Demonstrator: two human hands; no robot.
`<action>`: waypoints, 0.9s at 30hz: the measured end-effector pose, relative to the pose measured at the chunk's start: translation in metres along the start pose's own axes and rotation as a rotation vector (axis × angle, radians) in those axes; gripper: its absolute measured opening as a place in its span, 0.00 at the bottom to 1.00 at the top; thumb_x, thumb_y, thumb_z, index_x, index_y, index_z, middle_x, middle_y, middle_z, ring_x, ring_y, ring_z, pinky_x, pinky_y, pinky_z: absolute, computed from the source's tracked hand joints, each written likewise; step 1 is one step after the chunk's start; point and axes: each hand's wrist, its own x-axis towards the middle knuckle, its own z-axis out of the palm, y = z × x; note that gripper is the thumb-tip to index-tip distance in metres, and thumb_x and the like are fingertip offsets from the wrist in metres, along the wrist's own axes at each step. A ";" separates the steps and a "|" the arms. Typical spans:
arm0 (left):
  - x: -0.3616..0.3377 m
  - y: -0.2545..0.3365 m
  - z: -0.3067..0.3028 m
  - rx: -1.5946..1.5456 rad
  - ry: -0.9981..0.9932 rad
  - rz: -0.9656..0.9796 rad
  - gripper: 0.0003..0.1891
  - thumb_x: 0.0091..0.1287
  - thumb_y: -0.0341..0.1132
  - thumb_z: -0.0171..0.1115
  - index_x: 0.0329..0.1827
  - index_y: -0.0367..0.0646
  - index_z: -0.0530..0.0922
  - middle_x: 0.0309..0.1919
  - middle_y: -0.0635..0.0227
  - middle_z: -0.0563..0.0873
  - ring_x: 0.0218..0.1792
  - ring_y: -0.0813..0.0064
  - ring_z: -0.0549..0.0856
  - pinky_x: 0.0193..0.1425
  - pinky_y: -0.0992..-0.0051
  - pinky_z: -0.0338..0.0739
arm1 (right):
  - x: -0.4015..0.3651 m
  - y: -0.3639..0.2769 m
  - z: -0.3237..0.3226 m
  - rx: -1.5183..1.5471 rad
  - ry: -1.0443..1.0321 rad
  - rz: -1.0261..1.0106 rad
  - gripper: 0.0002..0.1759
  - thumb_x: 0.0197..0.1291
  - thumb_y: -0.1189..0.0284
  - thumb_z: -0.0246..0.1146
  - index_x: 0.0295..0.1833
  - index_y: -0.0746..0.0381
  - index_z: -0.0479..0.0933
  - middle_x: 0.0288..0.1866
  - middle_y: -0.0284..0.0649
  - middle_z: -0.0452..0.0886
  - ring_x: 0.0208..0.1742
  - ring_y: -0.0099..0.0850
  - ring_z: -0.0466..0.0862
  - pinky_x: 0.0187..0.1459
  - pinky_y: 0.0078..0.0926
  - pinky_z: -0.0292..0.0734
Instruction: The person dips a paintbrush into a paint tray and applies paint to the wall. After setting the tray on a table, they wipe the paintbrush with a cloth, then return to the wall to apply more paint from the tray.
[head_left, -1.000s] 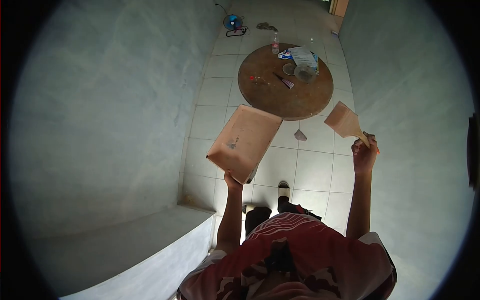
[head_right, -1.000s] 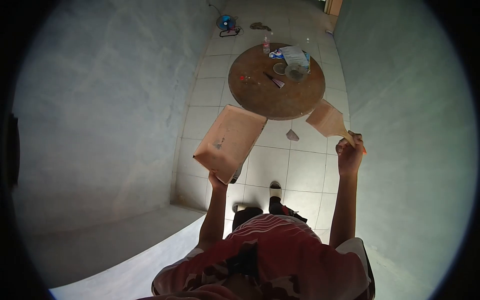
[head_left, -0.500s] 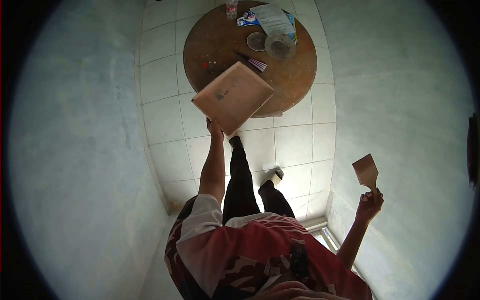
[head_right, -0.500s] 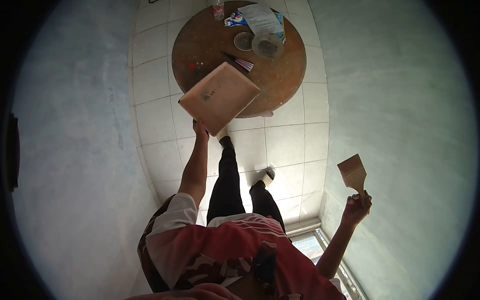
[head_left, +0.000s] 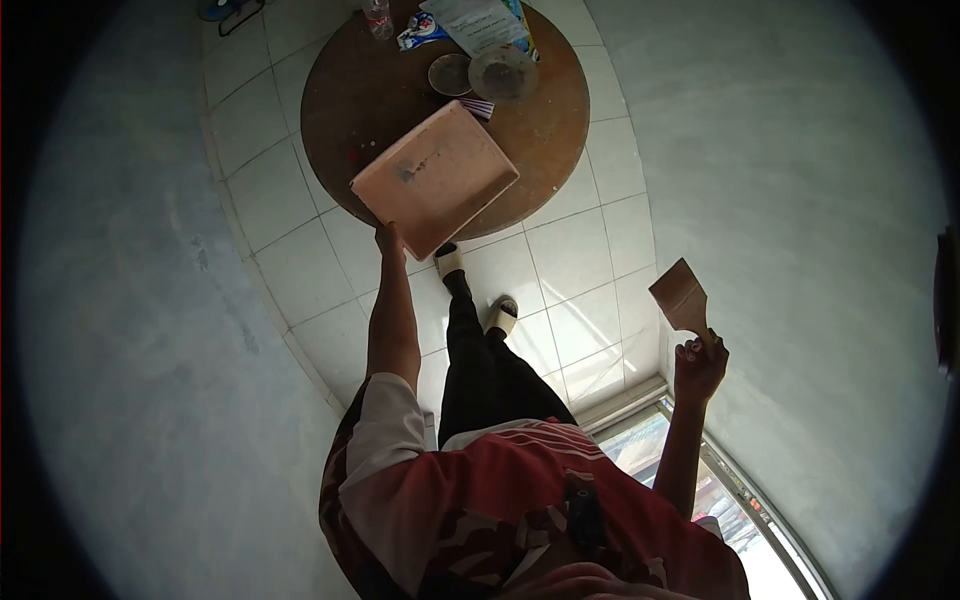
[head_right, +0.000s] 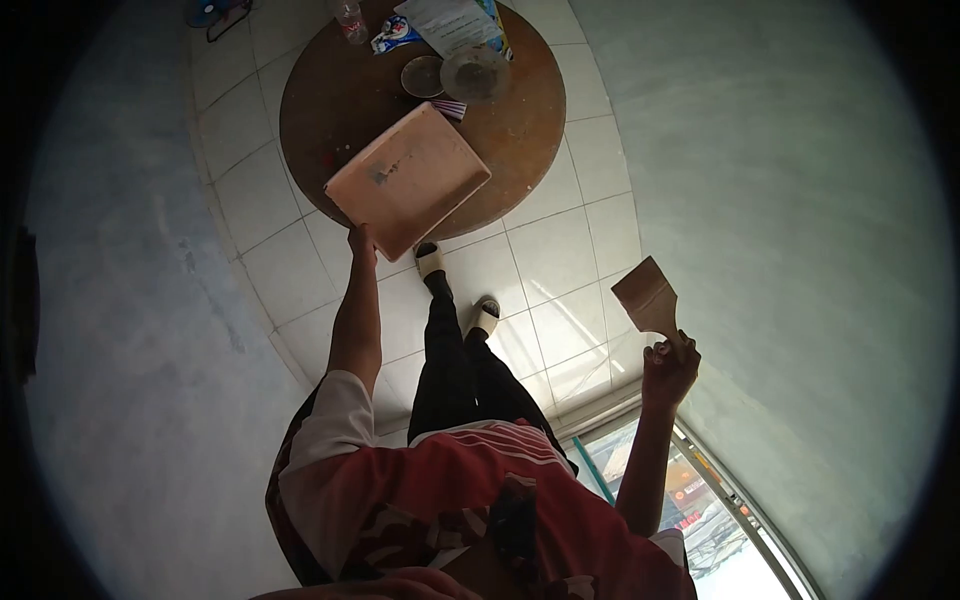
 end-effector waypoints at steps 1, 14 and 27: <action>0.020 -0.002 0.007 -0.059 -0.060 -0.001 0.27 0.63 0.39 0.62 0.65 0.40 0.76 0.53 0.59 0.81 0.51 0.62 0.82 0.53 0.62 0.79 | 0.017 0.013 0.013 0.013 0.002 0.015 0.17 0.75 0.57 0.54 0.52 0.58 0.80 0.28 0.34 0.81 0.27 0.23 0.75 0.34 0.27 0.69; -0.110 -0.051 -0.075 0.177 -0.151 0.164 0.34 0.69 0.42 0.56 0.78 0.39 0.66 0.76 0.55 0.71 0.73 0.56 0.72 0.74 0.59 0.66 | -0.055 -0.004 -0.016 0.234 -0.087 -0.110 0.17 0.74 0.58 0.55 0.52 0.60 0.80 0.29 0.35 0.84 0.30 0.25 0.78 0.35 0.26 0.70; -0.315 -0.043 -0.050 1.537 -1.248 0.151 0.45 0.59 0.76 0.63 0.46 0.32 0.79 0.29 0.57 0.87 0.27 0.69 0.86 0.26 0.70 0.80 | 0.008 -0.044 -0.011 0.322 -0.251 -0.190 0.15 0.72 0.58 0.57 0.50 0.57 0.80 0.27 0.37 0.83 0.29 0.27 0.78 0.35 0.27 0.70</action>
